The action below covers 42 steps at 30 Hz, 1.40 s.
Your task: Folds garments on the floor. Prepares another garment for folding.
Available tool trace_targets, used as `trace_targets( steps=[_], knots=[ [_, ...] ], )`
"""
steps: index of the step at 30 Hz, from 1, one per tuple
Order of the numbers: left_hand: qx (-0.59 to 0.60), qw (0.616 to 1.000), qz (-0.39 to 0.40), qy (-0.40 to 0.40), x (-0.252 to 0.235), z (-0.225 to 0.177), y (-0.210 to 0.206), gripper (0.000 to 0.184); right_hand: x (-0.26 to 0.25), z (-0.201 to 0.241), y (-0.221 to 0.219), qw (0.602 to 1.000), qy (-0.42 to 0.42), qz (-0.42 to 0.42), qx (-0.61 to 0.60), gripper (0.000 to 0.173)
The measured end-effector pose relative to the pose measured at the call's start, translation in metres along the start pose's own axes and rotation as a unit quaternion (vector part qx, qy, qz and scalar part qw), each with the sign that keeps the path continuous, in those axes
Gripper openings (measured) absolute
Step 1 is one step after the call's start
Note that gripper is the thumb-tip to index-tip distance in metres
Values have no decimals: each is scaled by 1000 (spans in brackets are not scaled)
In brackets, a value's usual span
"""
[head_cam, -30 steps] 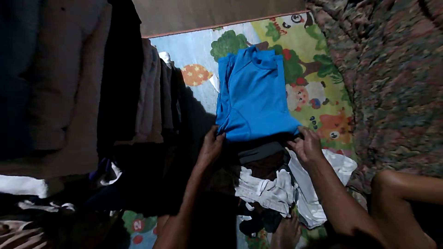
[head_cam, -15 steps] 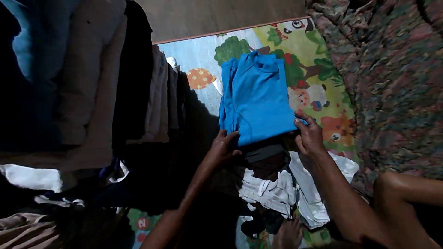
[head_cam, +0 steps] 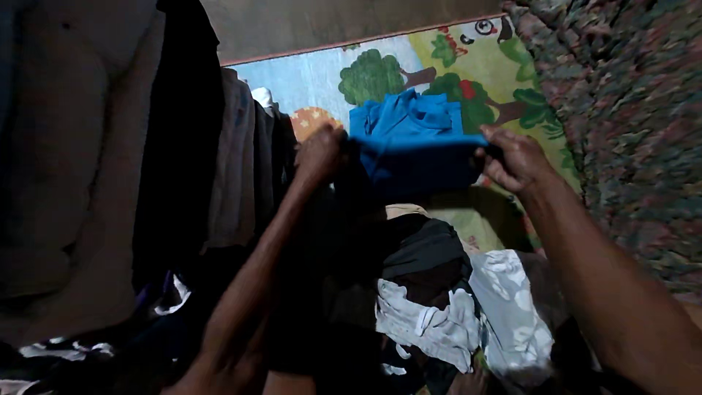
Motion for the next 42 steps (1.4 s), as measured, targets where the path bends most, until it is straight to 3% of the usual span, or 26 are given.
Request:
trace_targets(
  steps=[2,5,7,9,11,13,15,17,19,21,24,28,33,38,40,42],
  knots=[
    [41,995,-78,47,-31,12,-1,44,-32,13,-17,1000,18,-2,-4,38],
    [94,986,-81,115,-41,22,-34,73,-54,4,-23,983,39,-76,160,64],
    [139,974,-81,160,-32,33,-65,76,-53,-16,-19,952,101,-106,268,70],
    [192,948,-118,225,-22,44,-86,78,-36,-46,-12,948,112,-143,261,66],
    [224,920,-152,284,-18,46,-95,85,1,-79,-9,967,45,-148,202,55],
    [265,895,-177,312,-21,45,-98,96,33,-109,-20,990,-69,-87,85,34],
    [317,872,-168,331,-24,42,-104,102,39,-123,-32,983,-174,-46,-28,28],
    [380,842,-131,361,-20,32,-106,88,26,-124,-37,968,-238,-25,-75,33],
    [467,788,-80,393,-9,21,-110,58,23,-121,-43,960,-259,-26,-99,45],
    [551,717,-31,426,13,4,-110,39,31,-119,-58,958,-247,-6,-148,62],
    [627,652,32,425,62,-24,-107,22,40,-109,-64,965,-168,-5,-201,60],
    [703,561,76,431,136,-39,-117,13,62,-96,-49,974,-107,-103,-170,35],
    [774,460,60,430,202,-50,-117,14,124,-60,-32,987,-50,-148,-44,34],
    [831,445,-7,334,233,-60,-81,15,182,-2,-43,994,14,-109,-12,32],
    [824,482,-74,287,240,-63,-36,17,202,33,-55,996,52,-74,-15,30],
    [796,550,-155,198,248,-63,26,20,223,74,-75,995,92,-11,-25,25]
  ],
)
Point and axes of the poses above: each hand's wrist, its own x-axis away from the middle knuckle, its own y-axis out of the back of the hand, z = x × y, the point moved 6 cm from there along -x, towards the middle knuckle, and after that the axes turned 10 degrees about -z, right-handed, at the moved point
